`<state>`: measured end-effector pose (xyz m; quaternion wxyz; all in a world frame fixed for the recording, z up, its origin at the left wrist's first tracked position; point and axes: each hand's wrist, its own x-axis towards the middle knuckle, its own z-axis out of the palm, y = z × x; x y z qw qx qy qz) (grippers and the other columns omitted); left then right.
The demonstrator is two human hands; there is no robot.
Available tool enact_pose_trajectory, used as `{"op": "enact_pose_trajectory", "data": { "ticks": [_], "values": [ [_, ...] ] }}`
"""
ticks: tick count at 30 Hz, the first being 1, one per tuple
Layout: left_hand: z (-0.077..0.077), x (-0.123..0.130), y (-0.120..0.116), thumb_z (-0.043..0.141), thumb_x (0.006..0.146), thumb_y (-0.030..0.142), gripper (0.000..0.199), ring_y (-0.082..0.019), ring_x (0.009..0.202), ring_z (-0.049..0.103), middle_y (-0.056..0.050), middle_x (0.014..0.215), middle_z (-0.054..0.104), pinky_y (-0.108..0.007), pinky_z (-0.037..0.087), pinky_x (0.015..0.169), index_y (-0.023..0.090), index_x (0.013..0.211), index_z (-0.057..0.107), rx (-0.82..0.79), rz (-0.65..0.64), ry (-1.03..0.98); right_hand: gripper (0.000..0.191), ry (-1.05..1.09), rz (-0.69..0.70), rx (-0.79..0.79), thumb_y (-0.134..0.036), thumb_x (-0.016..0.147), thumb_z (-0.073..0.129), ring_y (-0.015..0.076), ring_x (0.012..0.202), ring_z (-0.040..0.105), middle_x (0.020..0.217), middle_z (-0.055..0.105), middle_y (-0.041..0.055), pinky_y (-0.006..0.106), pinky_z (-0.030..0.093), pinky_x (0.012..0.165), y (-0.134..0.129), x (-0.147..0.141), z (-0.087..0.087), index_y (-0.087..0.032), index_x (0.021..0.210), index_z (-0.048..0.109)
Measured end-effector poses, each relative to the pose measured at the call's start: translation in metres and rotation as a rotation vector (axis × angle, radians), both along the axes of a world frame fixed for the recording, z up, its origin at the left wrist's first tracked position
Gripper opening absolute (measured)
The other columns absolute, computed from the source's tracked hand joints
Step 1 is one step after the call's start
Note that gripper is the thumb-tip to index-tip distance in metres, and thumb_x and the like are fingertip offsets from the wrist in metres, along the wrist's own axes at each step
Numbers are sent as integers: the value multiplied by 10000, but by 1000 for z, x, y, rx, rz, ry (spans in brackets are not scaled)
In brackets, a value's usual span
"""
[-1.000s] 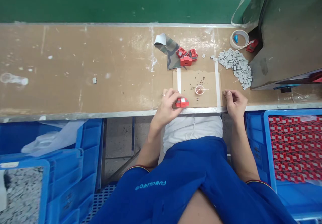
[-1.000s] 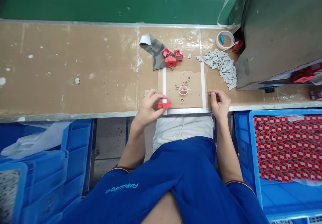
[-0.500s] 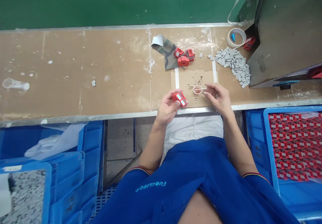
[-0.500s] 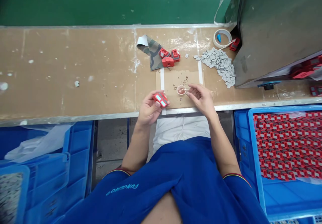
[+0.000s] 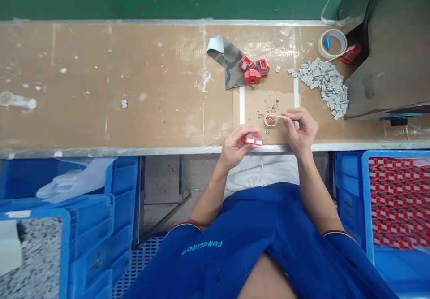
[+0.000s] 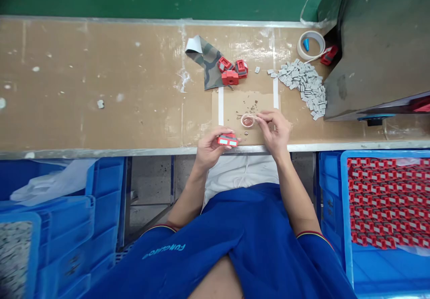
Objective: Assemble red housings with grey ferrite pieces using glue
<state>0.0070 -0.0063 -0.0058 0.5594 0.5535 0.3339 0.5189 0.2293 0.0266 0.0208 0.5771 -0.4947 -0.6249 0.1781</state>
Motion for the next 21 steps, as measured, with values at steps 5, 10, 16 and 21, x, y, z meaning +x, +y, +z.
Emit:
{"op": "enact_pose_trajectory", "data": {
  "ticks": [5,10,16,21],
  "values": [
    [0,-4,4,846,907,289,437,-216,1105,802,-104,1239,814,-316,661,936,249,1329,739,73,2,67,350,266,-72,-231,-571,921,801,205,775,783,814,807,31,352,632,722,-5,-3,-6,-238,847,723],
    [3,-3,4,810,933,322,393,-205,1080,802,-117,1264,809,-308,660,926,205,1300,733,23,60,191,335,371,-55,-244,-530,910,832,172,660,755,749,796,6,306,619,635,-11,-6,8,-231,823,710],
    [10,-1,1,771,951,309,332,-193,1016,812,-99,1190,828,-268,655,858,194,1262,747,24,58,294,203,218,19,-197,-460,958,797,232,826,825,889,841,32,385,687,737,-37,-20,24,-271,908,739],
    [12,0,1,789,933,378,360,-209,1003,813,-115,1192,822,-287,663,854,185,1234,752,-23,73,302,185,83,73,-206,-453,991,747,266,880,837,920,850,44,443,708,796,-42,-30,24,-292,901,740]
  ]
}}
